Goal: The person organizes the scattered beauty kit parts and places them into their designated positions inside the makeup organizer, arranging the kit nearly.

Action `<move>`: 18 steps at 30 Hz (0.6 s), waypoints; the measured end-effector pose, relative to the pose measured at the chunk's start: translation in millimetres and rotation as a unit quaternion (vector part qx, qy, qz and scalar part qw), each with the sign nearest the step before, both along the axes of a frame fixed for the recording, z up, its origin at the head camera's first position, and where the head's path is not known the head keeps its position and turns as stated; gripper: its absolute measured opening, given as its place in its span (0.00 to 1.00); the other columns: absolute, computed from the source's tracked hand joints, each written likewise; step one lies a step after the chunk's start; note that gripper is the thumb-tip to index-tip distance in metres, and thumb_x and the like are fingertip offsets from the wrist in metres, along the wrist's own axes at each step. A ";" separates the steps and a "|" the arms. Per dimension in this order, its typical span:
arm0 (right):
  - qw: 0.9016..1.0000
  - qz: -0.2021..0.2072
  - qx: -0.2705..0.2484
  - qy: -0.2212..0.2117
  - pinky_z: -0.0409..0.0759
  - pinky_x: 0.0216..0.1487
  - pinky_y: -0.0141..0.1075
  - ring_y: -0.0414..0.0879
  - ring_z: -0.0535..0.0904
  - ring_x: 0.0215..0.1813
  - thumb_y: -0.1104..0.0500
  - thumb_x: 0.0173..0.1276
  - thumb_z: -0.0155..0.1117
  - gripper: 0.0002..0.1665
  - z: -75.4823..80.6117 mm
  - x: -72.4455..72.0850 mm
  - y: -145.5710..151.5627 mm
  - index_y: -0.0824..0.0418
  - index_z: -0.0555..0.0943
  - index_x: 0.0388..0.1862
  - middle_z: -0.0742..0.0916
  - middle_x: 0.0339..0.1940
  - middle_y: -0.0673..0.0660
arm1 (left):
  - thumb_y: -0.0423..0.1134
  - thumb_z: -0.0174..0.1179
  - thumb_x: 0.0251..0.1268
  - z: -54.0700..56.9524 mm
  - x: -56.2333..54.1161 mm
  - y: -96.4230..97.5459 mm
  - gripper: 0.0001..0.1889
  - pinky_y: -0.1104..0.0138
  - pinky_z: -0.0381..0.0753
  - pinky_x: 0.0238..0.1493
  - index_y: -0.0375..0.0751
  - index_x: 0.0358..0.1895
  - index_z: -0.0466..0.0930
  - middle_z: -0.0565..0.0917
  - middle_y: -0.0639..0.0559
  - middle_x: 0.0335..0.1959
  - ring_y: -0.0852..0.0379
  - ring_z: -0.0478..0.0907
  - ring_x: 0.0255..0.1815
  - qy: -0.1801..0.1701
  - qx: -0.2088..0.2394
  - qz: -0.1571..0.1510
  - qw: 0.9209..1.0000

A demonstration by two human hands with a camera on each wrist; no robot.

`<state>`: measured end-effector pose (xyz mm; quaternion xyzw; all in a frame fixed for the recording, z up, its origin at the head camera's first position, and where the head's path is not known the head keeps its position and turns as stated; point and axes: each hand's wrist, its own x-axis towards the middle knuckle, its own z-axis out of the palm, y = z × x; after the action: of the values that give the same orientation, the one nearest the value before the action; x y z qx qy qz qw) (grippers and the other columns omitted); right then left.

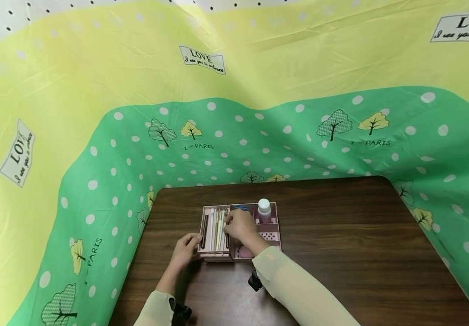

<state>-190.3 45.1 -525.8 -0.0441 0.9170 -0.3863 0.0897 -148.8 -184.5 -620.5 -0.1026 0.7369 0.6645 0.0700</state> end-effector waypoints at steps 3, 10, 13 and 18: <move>1.000 0.011 -0.023 -0.003 0.78 0.30 0.37 0.43 0.79 0.25 0.58 0.60 0.78 0.16 0.3 1.8 4.5 0.58 0.88 0.47 0.87 0.29 0.49 | 0.42 0.63 0.72 -1.2 -0.5 0.5 0.16 0.59 0.89 0.32 0.32 0.51 0.83 0.80 0.49 0.41 0.55 0.76 0.41 0.000 -0.001 0.004 1.000; 0.999 0.022 -0.038 0.011 0.81 0.33 0.35 0.40 0.81 0.32 0.58 0.60 0.79 0.15 5.6 7.2 15.1 0.58 0.88 0.46 0.88 0.30 0.48 | 0.44 0.63 0.72 -1.6 0.7 1.4 0.17 0.58 0.90 0.34 0.32 0.52 0.83 0.81 0.46 0.44 0.53 0.77 0.43 0.001 -0.009 0.001 1.000; 0.999 0.026 -0.044 0.014 0.82 0.34 0.35 0.40 0.82 0.33 0.57 0.60 0.79 0.15 7.3 10.2 20.0 0.58 0.89 0.46 0.88 0.31 0.47 | 0.44 0.63 0.73 -1.2 1.7 2.1 0.18 0.59 0.90 0.33 0.31 0.53 0.83 0.82 0.45 0.45 0.53 0.79 0.43 0.002 -0.009 -0.002 1.000; 0.997 0.026 -0.060 0.030 0.81 0.35 0.34 0.39 0.81 0.33 0.59 0.60 0.78 0.14 7.8 13.1 28.0 0.58 0.90 0.46 0.88 0.30 0.46 | 0.43 0.62 0.74 2.2 4.4 1.3 0.18 0.60 0.89 0.35 0.29 0.54 0.82 0.83 0.45 0.46 0.55 0.82 0.42 0.003 0.008 -0.011 1.000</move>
<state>-177.2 73.1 -518.0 -0.0852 0.8931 -0.4363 0.0693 -144.4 -183.2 -618.3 -0.0919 0.7328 0.6698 0.0765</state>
